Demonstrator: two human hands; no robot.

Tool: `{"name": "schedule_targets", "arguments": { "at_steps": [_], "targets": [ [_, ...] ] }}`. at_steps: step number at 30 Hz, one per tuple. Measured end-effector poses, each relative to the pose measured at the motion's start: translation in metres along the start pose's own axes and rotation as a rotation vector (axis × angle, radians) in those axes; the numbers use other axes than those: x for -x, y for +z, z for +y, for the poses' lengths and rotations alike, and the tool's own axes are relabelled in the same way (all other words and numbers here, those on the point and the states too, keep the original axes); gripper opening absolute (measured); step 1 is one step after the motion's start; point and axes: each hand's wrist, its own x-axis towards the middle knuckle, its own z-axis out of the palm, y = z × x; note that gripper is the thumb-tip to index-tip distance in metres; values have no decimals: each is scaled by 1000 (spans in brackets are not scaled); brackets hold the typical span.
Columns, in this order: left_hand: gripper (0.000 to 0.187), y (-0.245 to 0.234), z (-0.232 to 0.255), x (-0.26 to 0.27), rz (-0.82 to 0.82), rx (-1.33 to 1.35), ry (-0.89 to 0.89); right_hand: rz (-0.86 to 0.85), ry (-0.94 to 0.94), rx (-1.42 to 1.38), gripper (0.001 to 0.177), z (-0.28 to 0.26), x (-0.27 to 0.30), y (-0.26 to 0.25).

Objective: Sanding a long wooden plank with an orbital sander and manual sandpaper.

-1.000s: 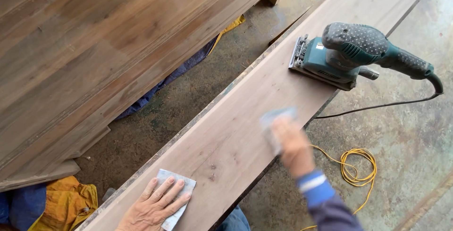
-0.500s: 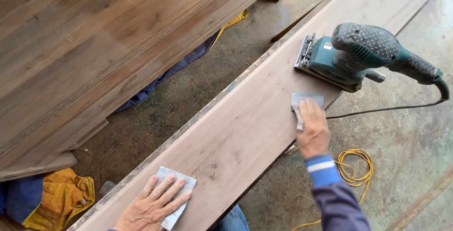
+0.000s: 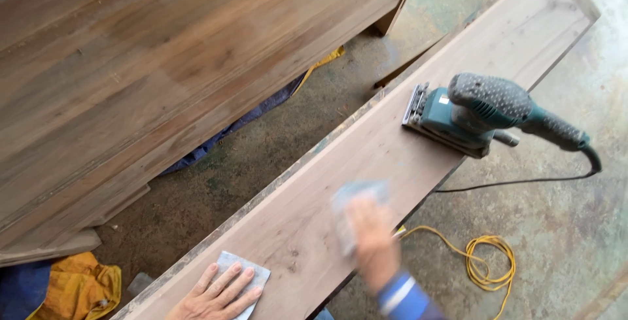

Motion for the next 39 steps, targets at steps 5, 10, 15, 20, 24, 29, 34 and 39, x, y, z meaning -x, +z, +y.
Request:
{"name": "schedule_targets", "arguments": {
  "at_steps": [5,10,15,20,24,29,34,39],
  "targets": [
    [47,30,4,9,164,-90,-56,-152,-278,-160,54,37,-18,18],
    [48,28,8,7,179,-43,-119,-142,186,41,44,77,-49,38],
    [46,38,6,17,168,-92,-107,-166,-440,-224,47,-39,-13,20],
    [47,22,2,9,134,-74,-61,-204,-25,-3,46,99,-99,39],
    [48,29,1,12,93,-74,-22,-67,-137,-44,52,-17,-81,29],
    [47,21,1,12,123,-81,-61,-188,-398,-215,45,29,-94,39],
    [49,9,2,3,75,-55,-18,-110,71,-161,43,90,-96,134],
    [51,7,-2,4,97,-127,20,24,-483,-160,48,-28,-79,58]
  ]
}}
